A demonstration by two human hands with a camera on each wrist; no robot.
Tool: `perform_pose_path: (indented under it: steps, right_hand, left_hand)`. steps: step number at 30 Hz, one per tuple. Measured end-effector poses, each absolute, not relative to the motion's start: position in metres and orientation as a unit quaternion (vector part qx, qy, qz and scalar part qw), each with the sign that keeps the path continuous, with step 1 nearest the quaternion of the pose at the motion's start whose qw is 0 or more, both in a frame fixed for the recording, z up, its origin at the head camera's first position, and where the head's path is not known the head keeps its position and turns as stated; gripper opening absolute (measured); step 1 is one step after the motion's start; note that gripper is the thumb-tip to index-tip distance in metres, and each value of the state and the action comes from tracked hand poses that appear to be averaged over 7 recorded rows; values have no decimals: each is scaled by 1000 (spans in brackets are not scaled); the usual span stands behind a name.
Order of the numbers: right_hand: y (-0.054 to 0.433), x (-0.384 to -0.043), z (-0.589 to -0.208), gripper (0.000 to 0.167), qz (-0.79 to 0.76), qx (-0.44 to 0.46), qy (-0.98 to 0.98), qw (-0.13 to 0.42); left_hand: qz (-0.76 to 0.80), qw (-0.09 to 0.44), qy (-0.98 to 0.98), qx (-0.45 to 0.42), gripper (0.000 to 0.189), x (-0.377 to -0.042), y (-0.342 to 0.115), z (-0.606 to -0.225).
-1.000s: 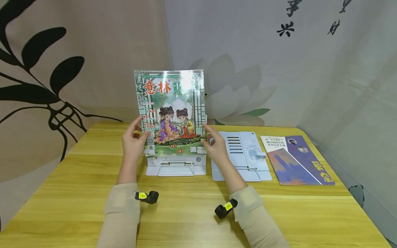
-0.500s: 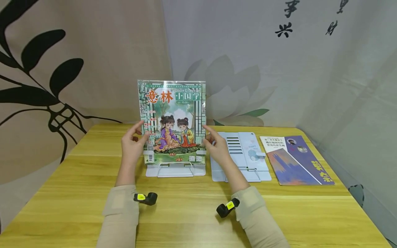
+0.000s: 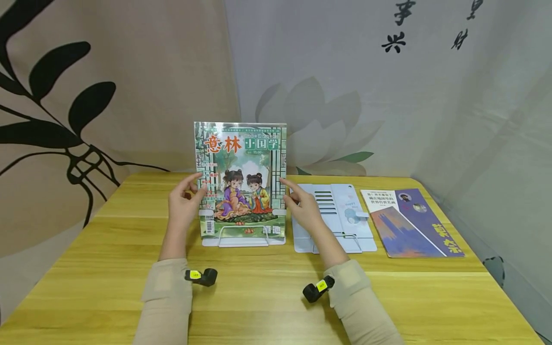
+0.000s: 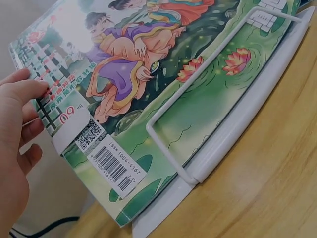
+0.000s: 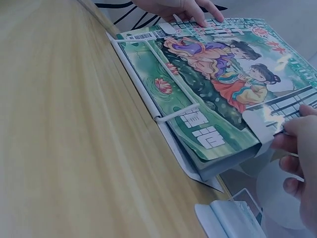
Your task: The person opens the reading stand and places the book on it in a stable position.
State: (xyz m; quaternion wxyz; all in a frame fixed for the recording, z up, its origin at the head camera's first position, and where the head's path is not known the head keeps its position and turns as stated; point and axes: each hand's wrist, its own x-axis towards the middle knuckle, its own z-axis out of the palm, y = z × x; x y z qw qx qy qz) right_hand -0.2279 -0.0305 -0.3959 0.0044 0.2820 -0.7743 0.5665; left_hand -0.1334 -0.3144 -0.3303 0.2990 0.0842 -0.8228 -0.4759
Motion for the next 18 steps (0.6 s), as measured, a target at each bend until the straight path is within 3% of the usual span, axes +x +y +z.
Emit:
perform_pose_path:
  steps: [6,10,18]
  right_hand:
    - [-30,-227,-392,48,503,298,-808,73]
    - [-29,-226,-385,47,465,290,-829,116]
    - [-14,-225,-368,41,493,257,-822,120]
  left_hand:
    - [-413,286,-861,82,44,-137,-329,-338]
    - [-364,313,-875,67,42,-135,-331,-327]
    - [-372,367,-852,24,37,-136,-318,-302]
